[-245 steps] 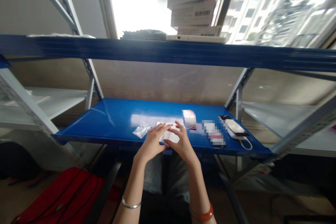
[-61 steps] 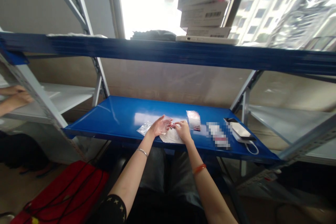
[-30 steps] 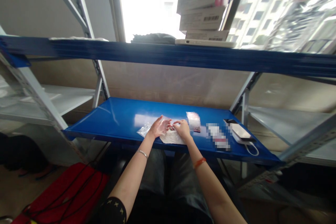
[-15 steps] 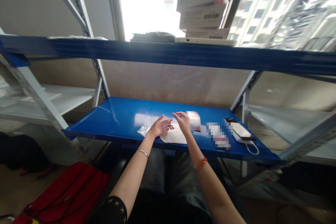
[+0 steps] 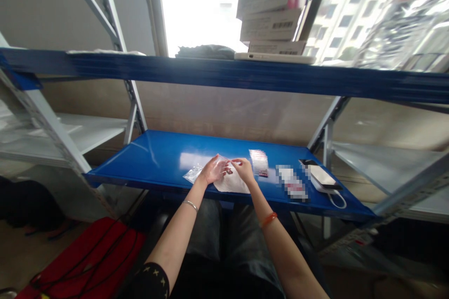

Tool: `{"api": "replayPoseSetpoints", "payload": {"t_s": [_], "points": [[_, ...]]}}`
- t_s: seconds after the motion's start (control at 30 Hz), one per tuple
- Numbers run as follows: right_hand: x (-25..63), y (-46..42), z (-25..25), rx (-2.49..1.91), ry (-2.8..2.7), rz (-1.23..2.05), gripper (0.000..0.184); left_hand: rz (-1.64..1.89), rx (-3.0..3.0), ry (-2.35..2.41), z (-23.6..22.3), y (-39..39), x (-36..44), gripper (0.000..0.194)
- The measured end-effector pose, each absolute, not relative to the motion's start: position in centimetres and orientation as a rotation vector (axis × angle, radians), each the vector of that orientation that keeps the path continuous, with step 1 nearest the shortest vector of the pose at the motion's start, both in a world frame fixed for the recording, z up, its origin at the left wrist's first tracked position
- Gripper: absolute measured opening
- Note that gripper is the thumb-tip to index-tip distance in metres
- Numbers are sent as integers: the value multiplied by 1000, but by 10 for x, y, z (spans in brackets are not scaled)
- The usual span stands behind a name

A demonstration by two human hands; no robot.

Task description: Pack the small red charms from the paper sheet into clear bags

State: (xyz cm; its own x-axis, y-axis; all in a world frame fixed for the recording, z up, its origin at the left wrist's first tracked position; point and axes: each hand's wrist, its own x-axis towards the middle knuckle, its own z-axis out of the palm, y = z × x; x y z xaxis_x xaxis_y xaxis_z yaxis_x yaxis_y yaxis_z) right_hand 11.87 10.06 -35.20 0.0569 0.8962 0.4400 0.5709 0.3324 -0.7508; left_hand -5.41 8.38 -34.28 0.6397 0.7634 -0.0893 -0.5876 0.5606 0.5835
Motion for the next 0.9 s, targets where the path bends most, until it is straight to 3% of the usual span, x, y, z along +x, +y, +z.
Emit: {"api": "replayPoseSetpoints", "payload": {"t_s": [0.73,0.9], "points": [[121,98,-366,-1390,-1721,448,16,830,533,365,-342,84,-55,52],[122,104,-359,-1360,-1592,461,25,810,528,363,-342,84,-55,57]]}}
